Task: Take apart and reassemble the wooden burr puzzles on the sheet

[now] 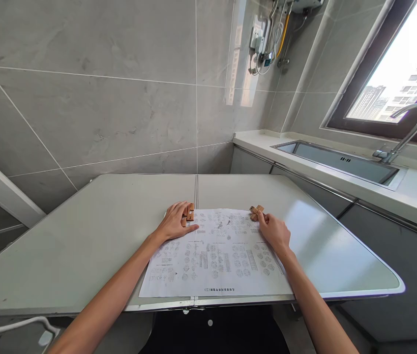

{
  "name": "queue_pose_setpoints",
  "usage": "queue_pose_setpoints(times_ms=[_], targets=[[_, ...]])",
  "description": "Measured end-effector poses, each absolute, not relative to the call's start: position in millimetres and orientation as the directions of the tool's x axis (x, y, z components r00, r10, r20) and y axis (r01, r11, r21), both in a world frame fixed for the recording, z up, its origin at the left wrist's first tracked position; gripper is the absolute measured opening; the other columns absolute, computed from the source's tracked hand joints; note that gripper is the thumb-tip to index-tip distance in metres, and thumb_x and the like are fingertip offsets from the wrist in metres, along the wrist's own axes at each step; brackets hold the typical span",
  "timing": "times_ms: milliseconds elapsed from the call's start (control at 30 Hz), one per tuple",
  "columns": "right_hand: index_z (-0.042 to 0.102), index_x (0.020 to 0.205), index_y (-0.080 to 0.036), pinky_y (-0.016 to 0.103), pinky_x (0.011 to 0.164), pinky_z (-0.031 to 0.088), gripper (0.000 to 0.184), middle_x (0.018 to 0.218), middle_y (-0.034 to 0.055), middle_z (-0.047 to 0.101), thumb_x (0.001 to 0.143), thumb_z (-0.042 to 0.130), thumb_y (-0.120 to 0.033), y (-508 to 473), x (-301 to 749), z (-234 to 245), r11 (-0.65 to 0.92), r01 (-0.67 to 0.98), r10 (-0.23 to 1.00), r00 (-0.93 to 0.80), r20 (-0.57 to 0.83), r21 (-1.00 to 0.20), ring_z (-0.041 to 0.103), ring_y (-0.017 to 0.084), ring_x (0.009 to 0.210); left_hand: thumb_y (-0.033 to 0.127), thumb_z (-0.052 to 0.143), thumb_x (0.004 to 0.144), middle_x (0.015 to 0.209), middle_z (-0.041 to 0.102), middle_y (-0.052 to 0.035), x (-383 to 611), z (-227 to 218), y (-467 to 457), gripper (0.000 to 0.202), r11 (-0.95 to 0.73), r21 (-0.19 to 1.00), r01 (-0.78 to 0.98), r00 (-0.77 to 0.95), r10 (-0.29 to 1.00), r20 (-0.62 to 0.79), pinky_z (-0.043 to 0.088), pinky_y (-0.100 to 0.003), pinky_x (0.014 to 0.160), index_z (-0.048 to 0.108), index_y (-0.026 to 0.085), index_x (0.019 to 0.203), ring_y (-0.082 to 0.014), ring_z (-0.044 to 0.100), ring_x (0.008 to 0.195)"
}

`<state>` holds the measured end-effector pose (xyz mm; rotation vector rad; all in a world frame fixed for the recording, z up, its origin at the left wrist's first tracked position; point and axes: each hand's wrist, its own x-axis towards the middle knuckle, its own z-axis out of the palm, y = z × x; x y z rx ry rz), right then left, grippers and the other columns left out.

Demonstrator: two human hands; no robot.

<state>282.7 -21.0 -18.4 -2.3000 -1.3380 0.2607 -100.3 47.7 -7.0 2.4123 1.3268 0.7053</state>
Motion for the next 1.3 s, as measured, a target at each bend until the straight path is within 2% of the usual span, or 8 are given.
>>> queue_pose_setpoints(times_ms=[333,500,633,767,833,967,1133,1300], targets=[[0.038,0.057,-0.024,0.031,0.058,0.029,0.056,0.054,0.0014,0.052,0.099,0.042,-0.061,-30,279,-17,-0.266,0.749,0.79,0.53,0.308,-0.606,0.043,0.018,0.055,0.077,0.069,0.079,0.154,0.048,-0.0109,-99,-3,46,0.094,-0.456,0.541,0.707,0.438,0.882,0.171,0.04,-0.055,0.114,0.038,0.031,0.155,-0.0377,0.032,0.149],[0.045,0.062,-0.023,0.03,0.059,0.033,0.053,0.059,-0.0003,0.055,0.101,0.043,-0.059,-26,256,-5,0.115,0.731,0.876,0.245,0.416,-0.673,0.041,0.015,0.053,0.075,0.072,0.078,0.149,0.051,-0.0099,-97,-1,43,0.094,-0.486,0.563,0.668,0.469,0.863,0.188,0.043,-0.052,0.112,0.04,0.031,0.155,-0.0352,0.036,0.146],[0.053,0.065,-0.023,0.03,0.057,0.034,0.049,0.057,-0.0008,0.055,0.103,0.045,-0.053,-18,213,8,0.279,0.698,0.931,-0.029,0.364,-0.659,0.045,0.016,0.053,0.073,0.077,0.073,0.143,0.054,-0.0097,-96,2,42,0.097,-0.516,0.584,0.627,0.51,0.838,0.194,0.046,-0.05,0.109,0.042,0.032,0.154,-0.0347,0.042,0.141],[0.064,0.087,-0.024,0.03,0.065,0.042,0.023,0.086,0.0026,0.07,0.101,0.052,-0.039,-7,161,10,0.419,0.644,0.908,-0.278,0.315,-0.64,0.06,0.018,0.069,0.071,0.082,0.069,0.137,0.056,-0.0103,-98,4,42,0.103,-0.549,0.578,0.604,0.54,0.815,0.21,0.048,-0.049,0.106,0.042,0.032,0.155,-0.0354,0.049,0.133],[0.066,0.105,-0.026,0.031,0.07,0.046,0.014,0.105,0.0036,0.069,0.096,0.06,-0.035,-2,140,7,0.445,0.645,0.896,-0.327,0.301,-0.621,0.063,0.016,0.074,0.071,0.084,0.066,0.136,0.057,-0.0103,-103,4,44,0.107,-0.562,0.559,0.61,0.543,0.81,0.223,0.047,-0.05,0.107,0.042,0.032,0.155,-0.0353,0.05,0.131],[0.064,0.121,-0.029,0.031,0.071,0.046,0.035,0.114,0.0044,0.062,0.09,0.072,-0.044,4,117,-5,0.459,0.678,0.888,-0.364,0.28,-0.574,0.063,0.017,0.079,0.069,0.089,0.06,0.142,0.055,-0.0106,-122,5,50,0.112,-0.55,0.549,0.63,0.529,0.821,0.215,0.044,-0.049,0.111,0.043,0.032,0.155,-0.0352,0.047,0.136],[0.067,0.115,-0.029,0.03,0.069,0.044,0.032,0.107,0.0034,0.062,0.091,0.072,-0.049,6,114,-15,0.483,0.676,0.875,-0.361,0.322,-0.556,0.062,0.018,0.082,0.066,0.089,0.06,0.144,0.056,-0.0087,-139,6,55,0.111,-0.5,0.578,0.645,0.509,0.845,0.162,0.045,-0.048,0.112,0.042,0.035,0.156,-0.0342,0.049,0.137],[0.069,0.101,-0.026,0.031,0.071,0.045,0.026,0.09,0.0004,0.063,0.089,0.073,-0.048,3,118,-16,0.457,0.589,0.889,-0.289,0.354,-0.666,0.058,0.017,0.075,0.066,0.086,0.065,0.141,0.059,-0.0079,-136,8,54,0.1,-0.487,0.573,0.659,0.484,0.858,0.173,0.046,-0.047,0.112,0.048,0.032,0.151,-0.0328,0.053,0.134]])
